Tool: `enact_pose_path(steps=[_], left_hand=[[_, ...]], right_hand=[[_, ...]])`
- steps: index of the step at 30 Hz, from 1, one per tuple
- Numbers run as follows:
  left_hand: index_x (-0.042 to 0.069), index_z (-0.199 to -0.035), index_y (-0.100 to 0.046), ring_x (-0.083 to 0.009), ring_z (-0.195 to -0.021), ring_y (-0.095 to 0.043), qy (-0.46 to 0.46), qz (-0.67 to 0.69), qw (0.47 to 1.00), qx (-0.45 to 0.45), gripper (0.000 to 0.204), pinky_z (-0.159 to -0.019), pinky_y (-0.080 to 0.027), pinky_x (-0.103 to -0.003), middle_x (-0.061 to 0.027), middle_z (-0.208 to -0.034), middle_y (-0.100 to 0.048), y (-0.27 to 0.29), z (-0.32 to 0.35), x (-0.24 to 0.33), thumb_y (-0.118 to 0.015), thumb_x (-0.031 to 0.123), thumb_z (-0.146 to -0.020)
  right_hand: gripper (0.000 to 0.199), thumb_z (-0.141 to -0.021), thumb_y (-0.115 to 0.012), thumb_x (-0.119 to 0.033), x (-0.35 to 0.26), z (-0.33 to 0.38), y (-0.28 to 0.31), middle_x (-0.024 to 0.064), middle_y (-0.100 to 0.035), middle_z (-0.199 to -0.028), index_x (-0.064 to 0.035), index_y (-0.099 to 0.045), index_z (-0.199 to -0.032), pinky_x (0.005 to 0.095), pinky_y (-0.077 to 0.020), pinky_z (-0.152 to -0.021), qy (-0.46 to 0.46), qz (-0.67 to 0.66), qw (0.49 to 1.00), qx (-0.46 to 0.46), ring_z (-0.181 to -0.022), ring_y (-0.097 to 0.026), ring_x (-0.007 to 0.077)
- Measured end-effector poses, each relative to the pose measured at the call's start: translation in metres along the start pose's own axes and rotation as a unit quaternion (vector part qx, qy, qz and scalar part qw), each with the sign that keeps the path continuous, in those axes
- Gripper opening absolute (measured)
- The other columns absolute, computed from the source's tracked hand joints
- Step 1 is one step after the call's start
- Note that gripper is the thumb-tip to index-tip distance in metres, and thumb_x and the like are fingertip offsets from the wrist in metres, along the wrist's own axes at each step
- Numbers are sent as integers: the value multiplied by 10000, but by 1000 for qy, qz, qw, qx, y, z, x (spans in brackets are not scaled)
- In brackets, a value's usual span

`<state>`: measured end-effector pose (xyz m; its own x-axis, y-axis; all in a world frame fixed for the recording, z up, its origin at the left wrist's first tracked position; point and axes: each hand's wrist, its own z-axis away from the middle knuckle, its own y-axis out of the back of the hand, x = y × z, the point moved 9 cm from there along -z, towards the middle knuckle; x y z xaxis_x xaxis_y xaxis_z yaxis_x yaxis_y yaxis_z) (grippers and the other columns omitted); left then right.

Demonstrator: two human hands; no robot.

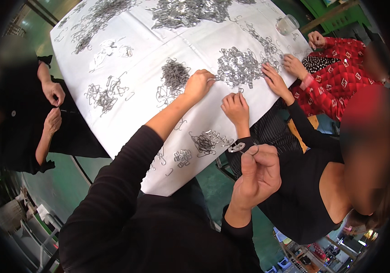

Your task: The person picks up small metal paperclips from a large white sheet and links them together by hand, placing the assembled chains back on the sheet. The person briefly walks away and returns to continue linking paperclips with others at the table.

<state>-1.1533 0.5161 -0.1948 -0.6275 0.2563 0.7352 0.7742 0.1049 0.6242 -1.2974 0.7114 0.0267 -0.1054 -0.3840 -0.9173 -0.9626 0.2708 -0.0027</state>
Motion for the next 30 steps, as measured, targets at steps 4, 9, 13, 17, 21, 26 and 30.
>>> enact_pose_path(steps=[4, 9, 13, 17, 21, 26, 30], left_hand=[[33, -949, -677, -325, -956, -597, 42, -95, 994, -12, 215, -822, -504, -412, -150, -985, -621, -45, -15, -15, -718, 143, -770], [18, -917, -648, -279, -809, -662, 92, -33, 992, -75, 273, -734, -531, -360, -143, -879, -675, -35, -25, -19, -772, 170, -728], [4, -1041, -670, -98, -759, -648, 157, 230, 958, -61, 273, -661, -503, -237, -64, -841, -700, 29, -7, 13, -726, 144, -814], [-33, -1050, -661, -128, -822, -667, 109, 381, 916, -56, 243, -699, -507, -244, -104, -927, -699, 115, 40, 86, -686, 109, -855], [-44, -1029, -664, -127, -840, -670, 143, 419, 895, -54, 188, -732, -520, -233, -101, -930, -702, 166, 84, 127, -666, 58, -871], [-31, -989, -682, -78, -810, -656, 141, 446, 884, -9, 145, -735, -519, -191, -66, -895, -708, 201, 104, 135, -680, 42, -864], [-19, -975, -688, -41, -757, -627, 132, 431, 892, 12, 130, -623, -478, -169, -40, -871, -702, 219, 112, 128, -668, 60, -875]], right_hand=[[134, -778, -714, 40, 4, -4, 17, 100, -592, -841, 33, -590, -830, 214, -402, -542, 7, 12, 1000, 9, -665, -506, 122], [134, -773, -711, 55, 5, -1, 22, 97, -596, -838, 35, -595, -836, 216, -405, -538, 16, 22, 1000, 8, -667, -511, 121], [150, -753, -723, 69, 13, 4, 11, 90, -612, -833, 31, -613, -847, 212, -398, -533, 12, -5, 1000, 21, -646, -503, 103], [139, -745, -738, 51, 19, 6, -15, 64, -637, -797, 6, -631, -822, 212, -377, -515, 34, 9, 999, 4, -598, -485, 86], [124, -769, -743, 2, 21, 11, -45, 63, -636, -781, -10, -631, -821, 225, -378, -508, 38, 20, 999, -9, -591, -496, 94], [118, -780, -741, -14, 8, 17, -77, 54, -637, -771, -17, -629, -816, 232, -378, -505, 66, 53, 996, -37, -585, -505, 98], [117, -782, -741, -21, -4, 19, -97, 54, -637, -762, -21, -629, -817, 237, -376, -504, 86, 69, 992, -55, -579, -506, 105]])
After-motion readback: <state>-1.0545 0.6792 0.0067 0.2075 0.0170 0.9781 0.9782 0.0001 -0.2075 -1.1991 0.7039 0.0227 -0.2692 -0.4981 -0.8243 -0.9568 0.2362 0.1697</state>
